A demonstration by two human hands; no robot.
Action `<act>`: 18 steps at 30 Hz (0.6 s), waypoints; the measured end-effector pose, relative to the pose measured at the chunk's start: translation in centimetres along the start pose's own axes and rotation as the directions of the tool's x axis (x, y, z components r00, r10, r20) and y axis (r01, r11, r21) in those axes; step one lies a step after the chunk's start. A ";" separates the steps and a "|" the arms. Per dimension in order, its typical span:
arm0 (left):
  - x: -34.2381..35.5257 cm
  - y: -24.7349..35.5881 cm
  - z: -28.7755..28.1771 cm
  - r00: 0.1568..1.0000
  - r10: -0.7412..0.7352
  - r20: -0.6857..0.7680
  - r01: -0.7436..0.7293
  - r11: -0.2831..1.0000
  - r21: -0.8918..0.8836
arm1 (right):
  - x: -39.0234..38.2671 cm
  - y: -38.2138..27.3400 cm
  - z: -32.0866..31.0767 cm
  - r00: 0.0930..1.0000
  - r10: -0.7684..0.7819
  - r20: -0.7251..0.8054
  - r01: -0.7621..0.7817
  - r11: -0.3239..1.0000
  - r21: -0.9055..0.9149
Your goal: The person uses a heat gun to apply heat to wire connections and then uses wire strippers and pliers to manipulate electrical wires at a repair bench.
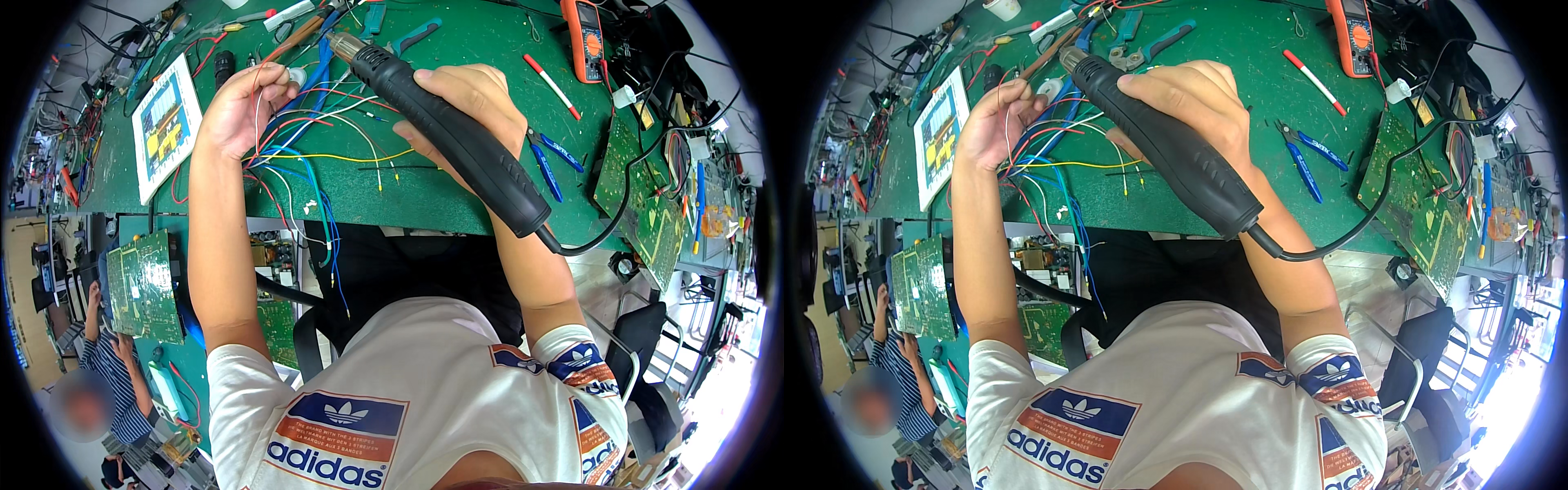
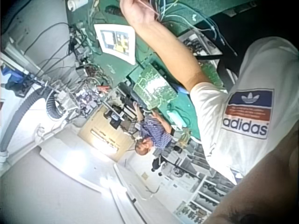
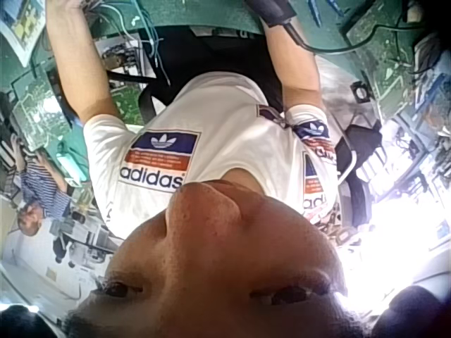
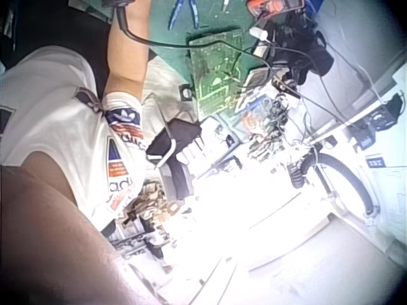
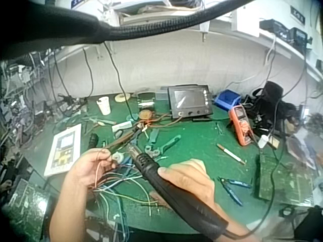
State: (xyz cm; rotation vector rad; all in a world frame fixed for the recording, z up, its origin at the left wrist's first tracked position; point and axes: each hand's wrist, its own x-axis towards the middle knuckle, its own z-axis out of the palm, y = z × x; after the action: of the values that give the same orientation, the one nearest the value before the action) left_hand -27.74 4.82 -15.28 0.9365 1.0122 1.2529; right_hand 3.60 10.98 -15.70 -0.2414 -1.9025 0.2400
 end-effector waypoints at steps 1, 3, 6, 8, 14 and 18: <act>0.0 0.0 -0.1 1.000 -0.003 0.000 0.003 1.000 0.000 | 0.0 0.0 0.0 1.000 0.000 0.000 0.000 1.000 0.001; 0.0 0.0 -0.2 1.000 -0.008 0.001 0.008 1.000 -0.001 | 0.0 0.1 0.1 1.000 0.002 -0.019 -0.002 1.000 0.000; 0.1 0.0 -0.3 1.000 -0.008 0.014 0.008 1.000 -0.007 | 0.0 0.2 0.2 0.998 0.005 -0.059 -0.005 1.000 -0.002; 0.0 -0.1 -0.3 1.000 -0.009 0.006 0.009 1.000 -0.012 | 0.2 0.1 0.1 0.998 0.005 -0.059 -0.004 1.000 0.003; 0.0 -0.1 -0.5 1.000 -0.009 0.008 0.009 1.000 0.001 | 0.3 0.2 0.0 0.998 -0.002 -0.070 0.002 1.000 -0.002; 0.0 -0.1 -0.5 1.000 -0.012 -0.004 0.012 1.000 -0.001 | 0.3 0.3 -0.2 0.998 -0.013 -0.067 0.012 1.000 -0.007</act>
State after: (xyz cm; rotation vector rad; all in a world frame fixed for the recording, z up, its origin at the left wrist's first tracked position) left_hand -28.14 4.81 -15.53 0.9263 1.0192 1.2461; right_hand 3.73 11.41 -15.46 -0.2393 -1.8379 0.2144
